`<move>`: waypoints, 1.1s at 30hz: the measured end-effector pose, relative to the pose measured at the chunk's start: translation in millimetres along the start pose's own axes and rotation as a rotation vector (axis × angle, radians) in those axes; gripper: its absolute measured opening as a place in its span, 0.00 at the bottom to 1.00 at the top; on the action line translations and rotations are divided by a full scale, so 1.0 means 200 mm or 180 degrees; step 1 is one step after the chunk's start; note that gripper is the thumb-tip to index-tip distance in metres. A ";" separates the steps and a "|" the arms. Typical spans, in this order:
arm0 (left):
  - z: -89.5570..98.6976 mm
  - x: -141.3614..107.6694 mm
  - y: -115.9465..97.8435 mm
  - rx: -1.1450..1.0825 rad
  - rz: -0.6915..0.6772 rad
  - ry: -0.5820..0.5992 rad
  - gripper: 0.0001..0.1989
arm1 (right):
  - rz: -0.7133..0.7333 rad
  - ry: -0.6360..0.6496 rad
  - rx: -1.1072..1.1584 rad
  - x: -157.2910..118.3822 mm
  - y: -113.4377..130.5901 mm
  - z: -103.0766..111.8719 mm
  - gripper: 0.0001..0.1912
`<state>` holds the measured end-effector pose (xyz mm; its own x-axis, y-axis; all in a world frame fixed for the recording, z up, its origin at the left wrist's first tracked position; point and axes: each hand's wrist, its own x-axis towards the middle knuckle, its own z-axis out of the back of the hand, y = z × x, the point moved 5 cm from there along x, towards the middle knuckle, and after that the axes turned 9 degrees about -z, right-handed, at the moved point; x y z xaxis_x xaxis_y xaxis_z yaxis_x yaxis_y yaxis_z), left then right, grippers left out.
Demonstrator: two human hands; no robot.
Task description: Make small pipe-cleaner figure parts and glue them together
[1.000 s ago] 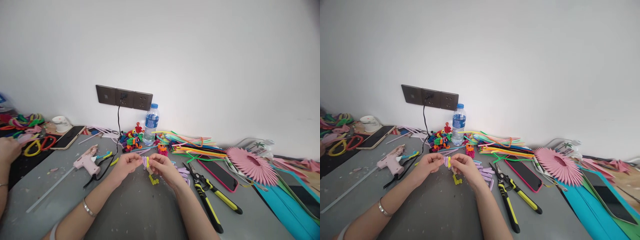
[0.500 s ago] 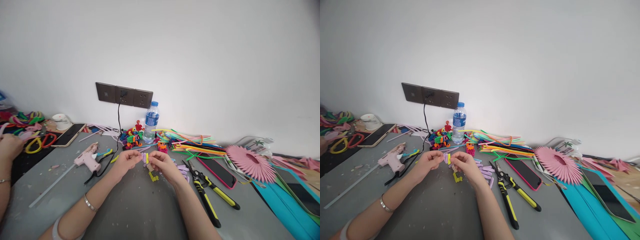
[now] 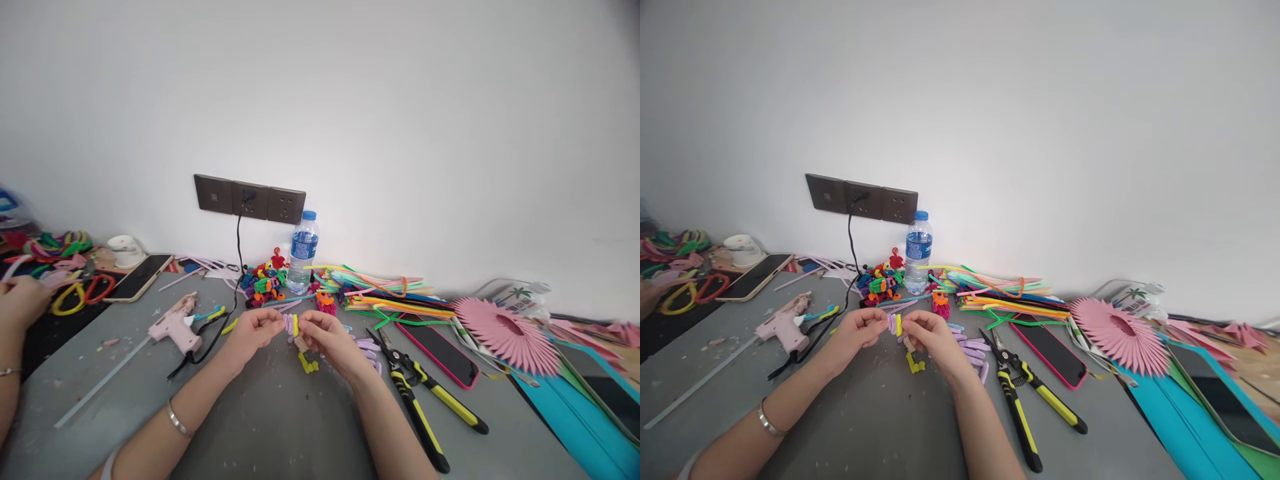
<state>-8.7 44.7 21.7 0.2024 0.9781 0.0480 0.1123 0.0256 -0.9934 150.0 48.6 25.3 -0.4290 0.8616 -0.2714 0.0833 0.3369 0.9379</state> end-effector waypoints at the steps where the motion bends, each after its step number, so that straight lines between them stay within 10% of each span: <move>1: 0.00 0.00 0.00 -0.0008 0.0001 0.0005 0.20 | -0.0005 0.0012 0.0000 0.00 0.00 0.00 0.18; 33: -0.02 0.00 -0.04 0.0103 0.0071 0.0056 0.21 | 0.0180 0.0019 -0.0181 -0.02 0.05 -0.02 0.18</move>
<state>-5.9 44.0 30.5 0.2215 0.9748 0.0274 0.0761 0.0107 -0.9970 148.5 46.0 36.8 -0.4305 0.8763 -0.2163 0.0564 0.2653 0.9625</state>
